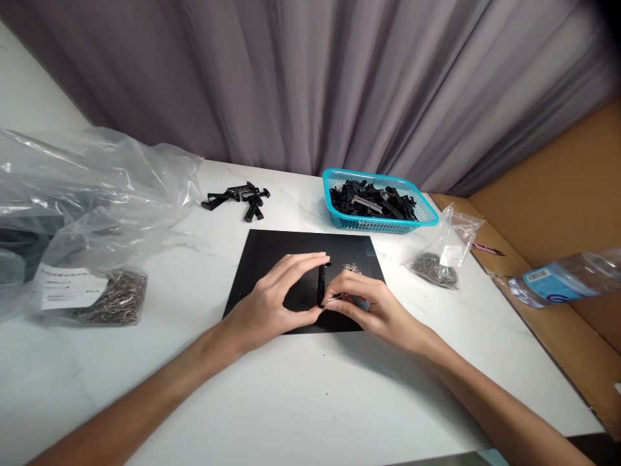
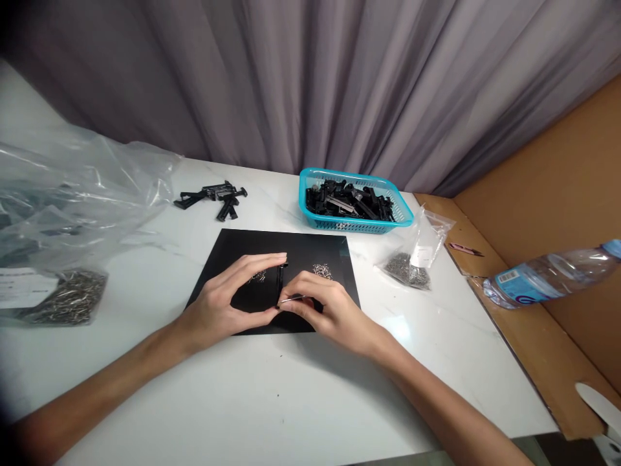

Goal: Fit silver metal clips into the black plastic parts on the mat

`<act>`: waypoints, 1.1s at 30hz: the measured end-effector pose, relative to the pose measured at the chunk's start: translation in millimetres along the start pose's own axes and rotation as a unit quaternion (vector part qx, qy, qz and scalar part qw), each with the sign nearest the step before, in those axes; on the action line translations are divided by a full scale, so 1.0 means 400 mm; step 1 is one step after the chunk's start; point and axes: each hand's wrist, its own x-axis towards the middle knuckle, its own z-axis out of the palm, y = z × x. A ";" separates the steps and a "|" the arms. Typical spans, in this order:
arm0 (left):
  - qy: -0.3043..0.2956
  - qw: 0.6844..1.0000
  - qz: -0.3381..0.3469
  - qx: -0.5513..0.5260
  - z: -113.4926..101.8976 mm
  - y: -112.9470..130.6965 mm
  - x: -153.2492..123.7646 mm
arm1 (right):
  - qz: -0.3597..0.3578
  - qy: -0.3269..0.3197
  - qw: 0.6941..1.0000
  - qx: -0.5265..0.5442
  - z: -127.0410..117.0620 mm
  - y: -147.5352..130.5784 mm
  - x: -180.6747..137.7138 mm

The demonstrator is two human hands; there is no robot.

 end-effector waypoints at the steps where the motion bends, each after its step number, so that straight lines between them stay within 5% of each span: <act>1: 0.001 1.000 0.003 0.002 0.000 0.000 0.000 | -0.003 -0.004 1.000 -0.005 -0.001 0.000 -0.001; 19: -0.006 1.000 0.009 0.015 -0.002 -0.001 -0.004 | 0.018 -0.037 0.999 -0.021 -0.014 -0.025 -0.003; 33: 0.021 0.991 0.109 0.076 -0.002 0.006 -0.005 | 0.162 0.012 0.984 0.075 0.021 0.014 -0.008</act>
